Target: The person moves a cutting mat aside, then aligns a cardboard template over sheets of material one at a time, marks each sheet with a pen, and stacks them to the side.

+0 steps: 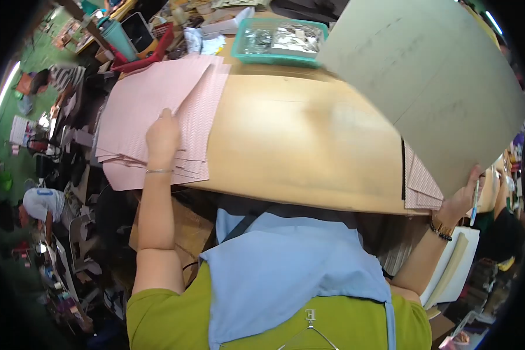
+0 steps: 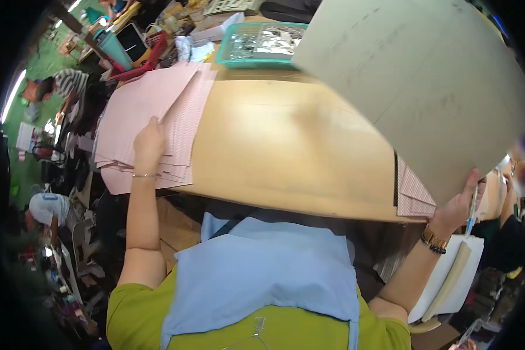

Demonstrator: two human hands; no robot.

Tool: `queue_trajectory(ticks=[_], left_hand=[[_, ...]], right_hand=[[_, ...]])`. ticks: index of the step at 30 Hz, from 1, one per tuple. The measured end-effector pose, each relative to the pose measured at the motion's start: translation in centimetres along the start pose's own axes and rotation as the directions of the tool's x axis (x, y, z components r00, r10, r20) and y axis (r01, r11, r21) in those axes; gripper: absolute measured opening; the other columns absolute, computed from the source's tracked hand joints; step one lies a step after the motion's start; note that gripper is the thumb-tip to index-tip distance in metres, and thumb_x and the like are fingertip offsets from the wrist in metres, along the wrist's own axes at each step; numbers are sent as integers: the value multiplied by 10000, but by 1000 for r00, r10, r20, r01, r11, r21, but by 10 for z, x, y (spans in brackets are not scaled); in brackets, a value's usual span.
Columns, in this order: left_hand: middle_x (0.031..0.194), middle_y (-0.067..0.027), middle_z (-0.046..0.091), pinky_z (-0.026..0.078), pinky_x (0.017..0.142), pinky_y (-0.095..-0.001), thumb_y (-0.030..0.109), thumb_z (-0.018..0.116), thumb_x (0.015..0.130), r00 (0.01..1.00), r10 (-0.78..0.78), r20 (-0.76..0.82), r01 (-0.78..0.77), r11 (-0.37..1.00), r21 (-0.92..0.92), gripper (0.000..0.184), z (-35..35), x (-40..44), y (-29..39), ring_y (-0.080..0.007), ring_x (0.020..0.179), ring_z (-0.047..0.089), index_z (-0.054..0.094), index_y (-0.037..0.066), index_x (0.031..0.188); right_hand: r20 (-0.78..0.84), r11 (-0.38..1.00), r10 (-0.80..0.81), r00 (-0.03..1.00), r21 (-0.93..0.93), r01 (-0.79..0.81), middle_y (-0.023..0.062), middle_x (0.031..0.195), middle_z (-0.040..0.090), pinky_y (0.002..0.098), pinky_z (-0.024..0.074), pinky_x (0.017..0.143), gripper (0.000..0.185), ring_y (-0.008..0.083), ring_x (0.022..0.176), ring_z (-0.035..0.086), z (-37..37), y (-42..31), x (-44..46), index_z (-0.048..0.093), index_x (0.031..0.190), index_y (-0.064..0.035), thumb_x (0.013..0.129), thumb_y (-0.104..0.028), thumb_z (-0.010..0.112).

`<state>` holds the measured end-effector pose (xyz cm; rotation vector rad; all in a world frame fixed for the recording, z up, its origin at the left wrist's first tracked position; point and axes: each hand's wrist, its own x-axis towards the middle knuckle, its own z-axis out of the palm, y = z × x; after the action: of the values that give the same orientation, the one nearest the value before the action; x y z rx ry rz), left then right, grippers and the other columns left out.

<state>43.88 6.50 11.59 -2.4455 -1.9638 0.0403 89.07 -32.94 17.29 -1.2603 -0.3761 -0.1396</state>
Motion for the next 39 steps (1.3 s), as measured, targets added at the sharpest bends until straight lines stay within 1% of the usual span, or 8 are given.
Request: queue_trajectory(ticks=[2,5,8,11,23,26,29,39], left_hand=[[1185,-210,619,487,890,-372,404,564,922,990,8,142,-7,1000,-9,537,-19,-6,6,-343,965,646,500,44,1314],[1255,-205,586,477,903,-403,413,531,943,903,396,168,-40,467,-884,509,6,-26,23,-332,1050,619,516,66,1315],[1403,-229,465,396,1025,-448,440,531,932,749,590,300,122,323,-939,584,-22,-69,83,-395,1260,480,452,94,1395],[1524,-188,310,284,1093,-534,520,564,886,726,682,-89,-672,676,-302,676,24,-45,82,-406,1390,304,422,152,1435],[1538,-212,251,142,1124,-621,556,529,890,816,568,-113,-570,756,-321,710,71,-42,145,-392,1435,191,379,159,1459],[1528,-209,278,148,1116,-630,490,490,932,834,494,-244,-540,642,-545,639,72,-22,131,-393,1425,216,396,116,1441],[1521,-194,304,153,1116,-625,472,489,934,886,440,-146,-463,826,-322,630,75,0,110,-393,1417,238,409,87,1427],[1515,-174,336,161,1117,-611,495,586,872,851,503,-153,-523,781,-342,697,69,1,102,-373,1421,248,439,74,1408]], right_hand=[[-39,996,-14,999,83,17,42,1059,639,282,477,818,247,123,941,586,-18,2,16,602,1107,-31,961,-229,603],[-114,994,-42,993,100,54,44,1086,643,288,463,850,252,122,956,588,-13,-7,18,610,1130,-16,971,-210,585],[-59,987,-63,996,141,71,69,1176,622,295,473,876,345,160,1007,598,-27,-2,29,577,1199,1,953,-238,614],[-3,992,-111,994,63,111,70,1169,623,289,488,854,354,161,1008,605,-37,-5,34,570,1210,-10,954,-250,614],[318,914,382,868,-270,-304,89,1158,622,272,471,888,333,131,1018,584,-52,27,-3,550,1221,30,980,-198,562],[253,811,471,845,-500,-302,116,1206,605,284,459,932,417,158,1072,572,-47,48,-23,526,1272,42,945,-199,620],[401,834,406,821,-529,-154,115,1224,599,288,436,966,490,158,1102,556,-21,68,-45,494,1317,62,921,-180,650],[535,865,385,752,-494,-91,166,1304,554,281,395,1007,570,180,1165,533,22,114,-83,412,1383,80,890,-60,663]])
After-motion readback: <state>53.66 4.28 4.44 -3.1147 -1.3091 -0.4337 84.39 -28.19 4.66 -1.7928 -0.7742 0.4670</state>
